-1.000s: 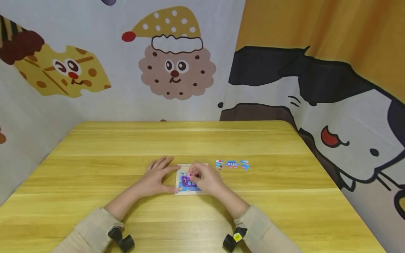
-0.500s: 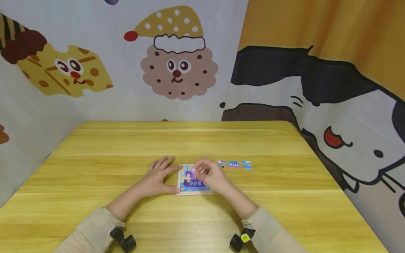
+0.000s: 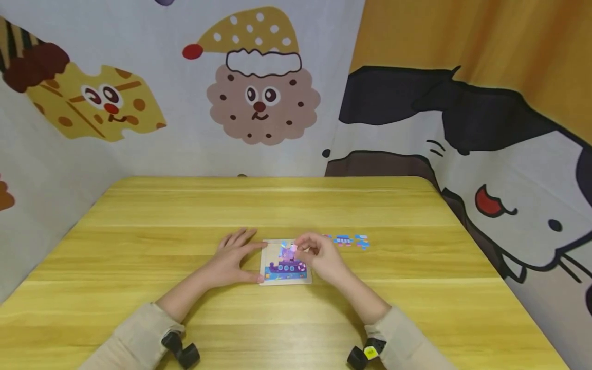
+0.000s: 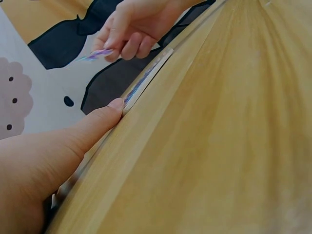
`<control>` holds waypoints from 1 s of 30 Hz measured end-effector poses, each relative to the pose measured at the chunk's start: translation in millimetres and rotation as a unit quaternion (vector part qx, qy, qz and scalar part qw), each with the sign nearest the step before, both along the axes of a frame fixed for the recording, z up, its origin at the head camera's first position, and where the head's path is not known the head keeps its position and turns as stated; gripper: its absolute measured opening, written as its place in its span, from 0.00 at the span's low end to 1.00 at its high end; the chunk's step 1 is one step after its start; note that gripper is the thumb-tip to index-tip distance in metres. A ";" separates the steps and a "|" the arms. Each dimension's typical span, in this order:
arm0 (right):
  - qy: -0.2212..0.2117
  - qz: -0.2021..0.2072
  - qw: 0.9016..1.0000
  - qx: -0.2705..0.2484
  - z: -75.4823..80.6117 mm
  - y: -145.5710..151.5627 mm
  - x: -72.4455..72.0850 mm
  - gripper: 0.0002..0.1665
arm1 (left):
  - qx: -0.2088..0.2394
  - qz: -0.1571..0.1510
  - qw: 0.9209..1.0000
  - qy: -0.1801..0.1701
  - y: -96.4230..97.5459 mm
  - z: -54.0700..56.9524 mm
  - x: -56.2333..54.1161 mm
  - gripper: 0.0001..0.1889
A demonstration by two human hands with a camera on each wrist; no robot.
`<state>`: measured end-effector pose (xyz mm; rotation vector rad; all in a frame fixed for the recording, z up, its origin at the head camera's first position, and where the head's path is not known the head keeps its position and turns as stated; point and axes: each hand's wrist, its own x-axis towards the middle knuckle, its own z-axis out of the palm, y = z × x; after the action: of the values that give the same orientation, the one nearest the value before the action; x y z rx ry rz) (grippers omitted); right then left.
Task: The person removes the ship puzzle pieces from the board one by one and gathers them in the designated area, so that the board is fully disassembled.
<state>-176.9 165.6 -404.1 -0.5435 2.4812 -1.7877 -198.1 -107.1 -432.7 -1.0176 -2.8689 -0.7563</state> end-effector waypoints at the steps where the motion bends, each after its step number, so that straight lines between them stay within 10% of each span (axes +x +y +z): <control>1: -0.001 -0.001 1.000 -0.003 -0.6 3.1 1.0 0.08 | 0.002 0.000 1.000 0.001 -0.2 0.3 0.1 0.45; 30: -0.024 -0.062 0.996 0.065 -6.1 55.5 0.9 0.08 | 0.006 -0.002 1.000 -0.005 -1.2 -4.1 -1.5 0.46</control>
<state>-176.0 221.1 -410.2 -0.3413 2.6268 -1.6400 -199.6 -108.3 -436.8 -1.0213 -2.8687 -0.7800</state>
